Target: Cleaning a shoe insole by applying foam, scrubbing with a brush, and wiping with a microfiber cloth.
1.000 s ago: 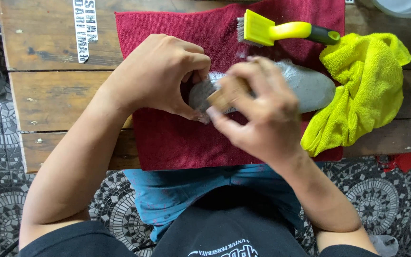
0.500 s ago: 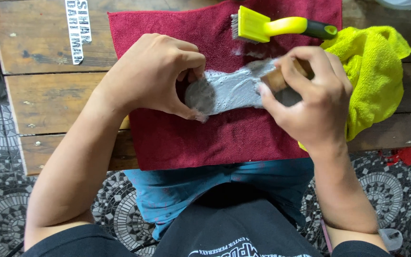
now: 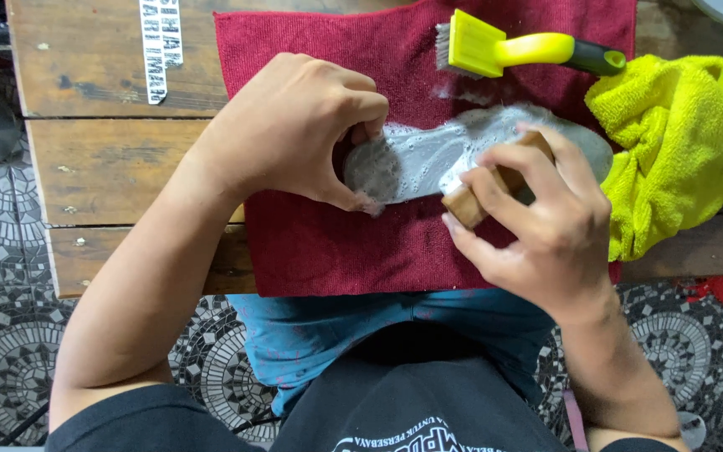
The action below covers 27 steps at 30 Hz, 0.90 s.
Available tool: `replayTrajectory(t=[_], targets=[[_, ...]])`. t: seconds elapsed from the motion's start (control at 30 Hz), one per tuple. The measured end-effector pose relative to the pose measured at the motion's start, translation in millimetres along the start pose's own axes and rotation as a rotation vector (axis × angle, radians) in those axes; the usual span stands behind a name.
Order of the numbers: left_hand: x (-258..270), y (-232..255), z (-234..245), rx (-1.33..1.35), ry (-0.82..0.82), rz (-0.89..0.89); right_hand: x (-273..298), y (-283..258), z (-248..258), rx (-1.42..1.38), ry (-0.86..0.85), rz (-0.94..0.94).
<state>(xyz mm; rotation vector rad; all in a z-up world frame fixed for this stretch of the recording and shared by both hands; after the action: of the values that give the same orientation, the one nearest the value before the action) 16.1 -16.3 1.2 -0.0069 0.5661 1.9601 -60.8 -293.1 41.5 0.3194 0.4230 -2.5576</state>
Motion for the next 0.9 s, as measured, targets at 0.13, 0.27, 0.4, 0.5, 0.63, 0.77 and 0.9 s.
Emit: replayTrajectory(t=[0.13, 0.27, 0.4, 0.5, 0.63, 0.77, 0.9], targets=[[-0.5, -0.7, -0.4, 0.000, -0.007, 0.013, -17.9, 30.2, -4.2, -0.168, -0.024, 0.066], [1.2, 0.7, -0.8, 0.012, 0.006, 0.024, -11.3, 11.1, -2.7, 0.106, 0.048, -0.067], [1.5, -4.3, -3.9, 0.009, 0.028, 0.016, -21.2, -32.8, -17.4, 0.029, -0.009, 0.017], [4.2, -8.5, 3.4, 0.103, 0.004, 0.005, -40.0, -18.9, -18.6, -0.007, -0.011, -0.084], [8.1, -10.5, 5.7, 0.139, 0.058, -0.023, -29.2, -37.9, -20.9, 0.193, 0.064, -0.127], [7.4, -11.2, 1.8, 0.122, 0.090, -0.035, -34.7, -65.9, -33.2, 0.115, -0.014, -0.077], [6.5, -15.4, 0.9, 0.161, 0.072, -0.037, -43.9, -37.8, -32.5, 0.201, 0.053, -0.169]])
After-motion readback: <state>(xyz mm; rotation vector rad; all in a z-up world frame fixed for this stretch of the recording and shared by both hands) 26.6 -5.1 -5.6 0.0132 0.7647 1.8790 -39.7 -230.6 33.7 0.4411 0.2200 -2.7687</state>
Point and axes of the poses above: each hand's wrist, its own x-axis away from the middle knuckle, its own z-axis out of the back of the hand, y = z × x, the point moved 2 cm from there along -x, towards the middle knuckle, and after that the axes turned 14 degrees about -z, right-handed, at the moved point
